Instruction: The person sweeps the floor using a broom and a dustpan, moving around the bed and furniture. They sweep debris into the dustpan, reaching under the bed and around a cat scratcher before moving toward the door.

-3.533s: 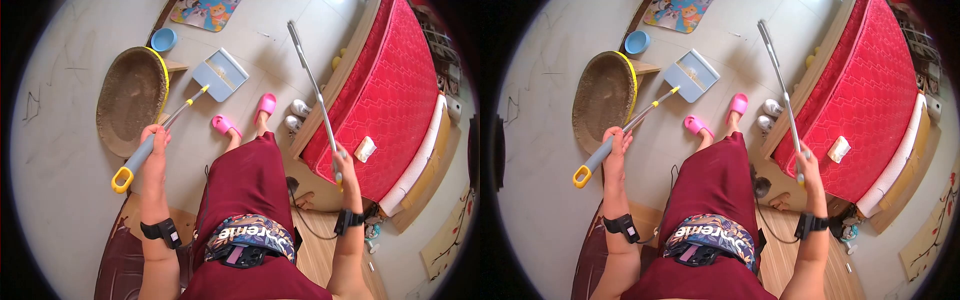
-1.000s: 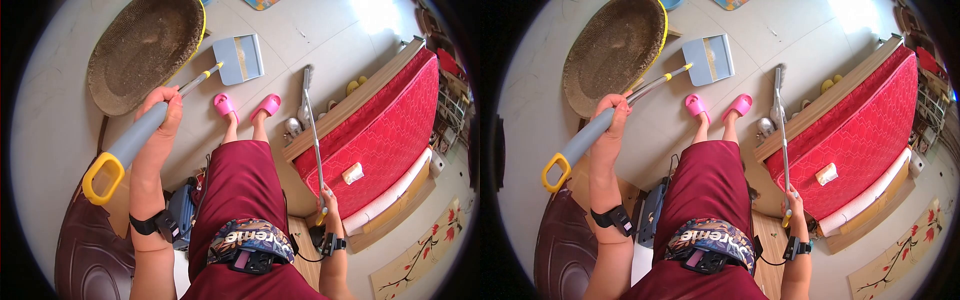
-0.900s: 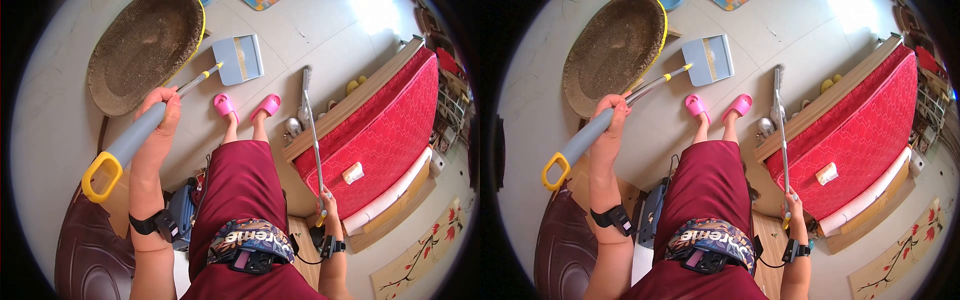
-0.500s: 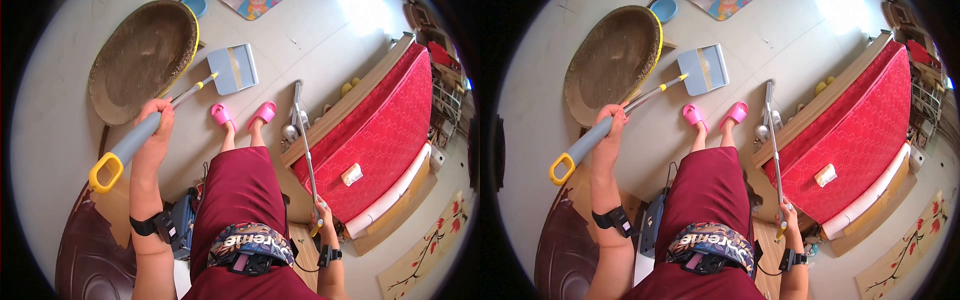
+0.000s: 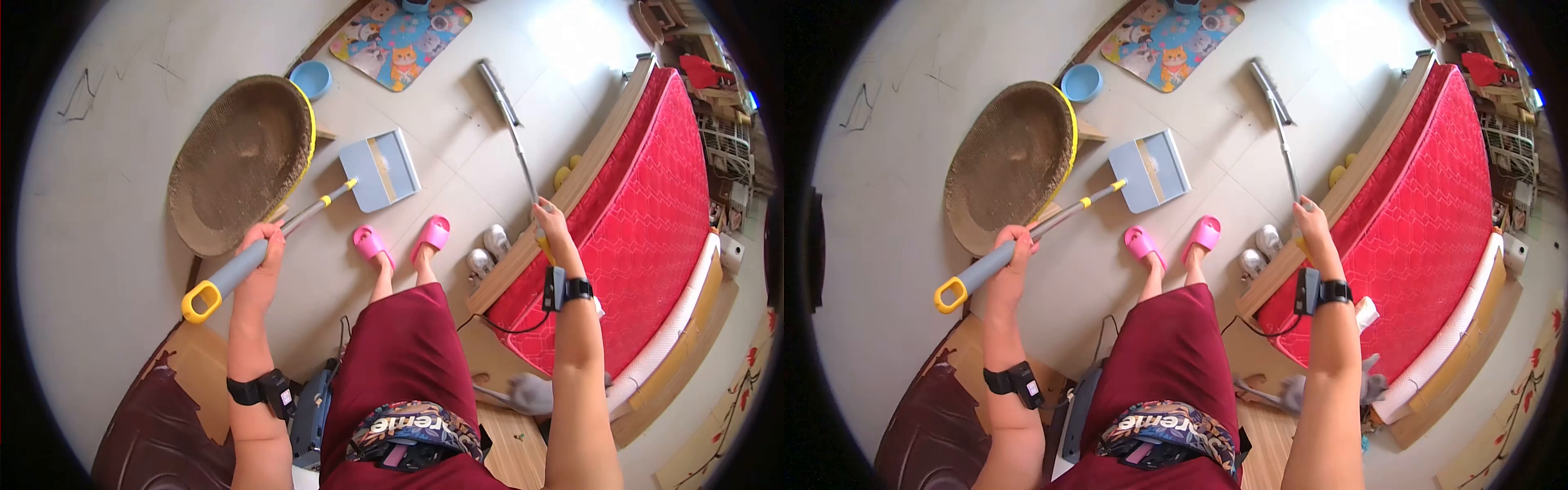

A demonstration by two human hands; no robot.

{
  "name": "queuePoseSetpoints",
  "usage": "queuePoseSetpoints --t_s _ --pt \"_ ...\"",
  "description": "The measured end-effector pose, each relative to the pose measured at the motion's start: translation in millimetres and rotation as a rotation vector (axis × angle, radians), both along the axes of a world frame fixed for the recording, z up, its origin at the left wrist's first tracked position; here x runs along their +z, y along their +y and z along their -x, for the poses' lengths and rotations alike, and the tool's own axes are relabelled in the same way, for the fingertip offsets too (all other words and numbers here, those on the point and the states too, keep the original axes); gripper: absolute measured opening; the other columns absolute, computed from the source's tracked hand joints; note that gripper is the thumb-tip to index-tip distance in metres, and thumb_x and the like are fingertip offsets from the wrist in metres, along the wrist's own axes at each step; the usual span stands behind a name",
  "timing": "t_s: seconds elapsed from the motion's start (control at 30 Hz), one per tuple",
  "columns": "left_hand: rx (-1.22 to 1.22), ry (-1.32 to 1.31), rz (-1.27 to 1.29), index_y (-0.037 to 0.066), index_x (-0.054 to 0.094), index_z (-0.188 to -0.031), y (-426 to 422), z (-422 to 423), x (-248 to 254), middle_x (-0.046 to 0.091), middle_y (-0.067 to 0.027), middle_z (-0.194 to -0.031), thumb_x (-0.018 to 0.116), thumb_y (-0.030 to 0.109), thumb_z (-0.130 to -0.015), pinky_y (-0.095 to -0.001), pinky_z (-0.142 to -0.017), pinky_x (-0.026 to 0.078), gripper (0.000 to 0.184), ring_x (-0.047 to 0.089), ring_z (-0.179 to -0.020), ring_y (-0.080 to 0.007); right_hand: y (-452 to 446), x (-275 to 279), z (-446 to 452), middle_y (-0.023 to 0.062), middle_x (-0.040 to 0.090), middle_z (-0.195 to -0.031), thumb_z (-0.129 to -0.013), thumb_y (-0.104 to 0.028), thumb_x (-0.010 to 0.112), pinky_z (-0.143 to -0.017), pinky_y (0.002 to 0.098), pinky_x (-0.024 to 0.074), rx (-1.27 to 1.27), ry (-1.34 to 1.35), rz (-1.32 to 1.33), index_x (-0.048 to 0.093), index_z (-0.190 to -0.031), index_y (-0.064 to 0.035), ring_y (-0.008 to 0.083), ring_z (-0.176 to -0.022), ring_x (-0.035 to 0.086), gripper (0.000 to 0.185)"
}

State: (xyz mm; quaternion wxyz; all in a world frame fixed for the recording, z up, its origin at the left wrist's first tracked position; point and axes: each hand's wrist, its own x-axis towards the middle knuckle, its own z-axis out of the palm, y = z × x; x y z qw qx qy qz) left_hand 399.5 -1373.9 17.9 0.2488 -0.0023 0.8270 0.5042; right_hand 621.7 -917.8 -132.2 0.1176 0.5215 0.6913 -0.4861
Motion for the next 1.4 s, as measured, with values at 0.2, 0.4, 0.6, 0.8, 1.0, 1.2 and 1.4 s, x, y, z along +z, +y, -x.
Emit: queuePoseSetpoints --t_s 0.2,0.4,0.6,0.8,1.0,1.2,1.4 --pt "0.036 0.008 -0.005 0.002 0.051 -0.08 3 -3 -5 0.05 -0.0034 -0.072 0.051 0.016 -0.088 -0.0317 -0.087 0.039 0.016 0.053 -0.095 -0.018 -48 -31 -43 0.0237 0.06 -0.088 -0.082 -0.021 0.057 -0.073 0.037 0.0471 0.321 -0.045 -0.175 0.052 -0.118 -0.0055 0.0312 -0.083 0.061 0.04" --pt "0.019 0.073 0.052 0.002 0.053 -0.083 13 -10 -11 0.054 -0.0069 -0.074 0.053 0.017 -0.087 -0.0312 -0.081 0.042 0.015 0.055 -0.097 -0.0193 -81 96 -90 0.0052 0.051 -0.063 -0.084 -0.02 0.055 -0.048 0.0283 0.0415 0.189 -0.272 0.23 0.043 -0.128 -0.0105 0.0111 -0.051 0.048 0.047" --pt "-0.034 0.087 0.078 0.003 0.052 -0.085 25 -22 -15 0.053 -0.0069 -0.073 0.055 0.014 -0.085 -0.0311 -0.083 0.042 0.011 0.055 -0.1 -0.0202 -42 159 -53 0.018 0.061 -0.074 -0.082 -0.027 0.056 -0.063 0.0405 0.0466 0.68 -0.348 -0.165 0.046 -0.125 -0.014 0.032 -0.068 0.061 0.046" --pt "0.027 0.042 0.123 0.002 0.052 -0.086 33 -30 -7 0.06 -0.0109 -0.087 0.054 0.013 -0.085 -0.029 -0.082 0.041 0.011 0.055 -0.099 -0.0185 -31 112 72 0.0203 0.061 -0.079 -0.084 -0.023 0.049 -0.068 0.0457 0.0465 0.97 -0.222 -0.429 0.044 -0.122 -0.0141 0.0369 -0.077 0.059 0.04" --pt "0.029 0.077 0.111 0.002 0.053 -0.086 27 -42 -14 0.06 -0.0134 -0.092 0.053 0.012 -0.085 -0.028 -0.081 0.041 0.01 0.054 -0.102 -0.0189 -60 48 171 0.0155 0.063 -0.082 -0.081 -0.013 0.044 -0.065 0.0399 0.0491 1.176 -0.175 -0.5 0.044 -0.124 -0.0063 0.0294 -0.079 0.062 0.043" --pt "0.174 -0.028 0.101 0.002 0.052 -0.085 30 -58 -4 0.058 -0.0126 -0.087 0.053 0.011 -0.085 -0.0291 -0.083 0.04 0.009 0.051 -0.111 -0.0232 -29 75 124 0.0126 0.064 -0.082 -0.081 -0.011 0.043 -0.065 0.0384 0.0496 1.352 -0.286 -0.459 0.043 -0.126 -0.0083 0.027 -0.079 0.063 0.046" --pt "0.108 0.023 0.17 0.002 0.051 -0.085 17 -95 33 0.057 -0.0126 -0.084 0.052 0.008 -0.086 -0.0291 -0.083 0.041 0.006 0.052 -0.111 -0.0264 18 151 110 0.0119 0.064 -0.08 -0.084 -0.021 0.048 -0.067 0.039 0.0487 1.416 -0.411 -0.493 0.047 -0.122 -0.0134 0.0276 -0.078 0.062 0.039"
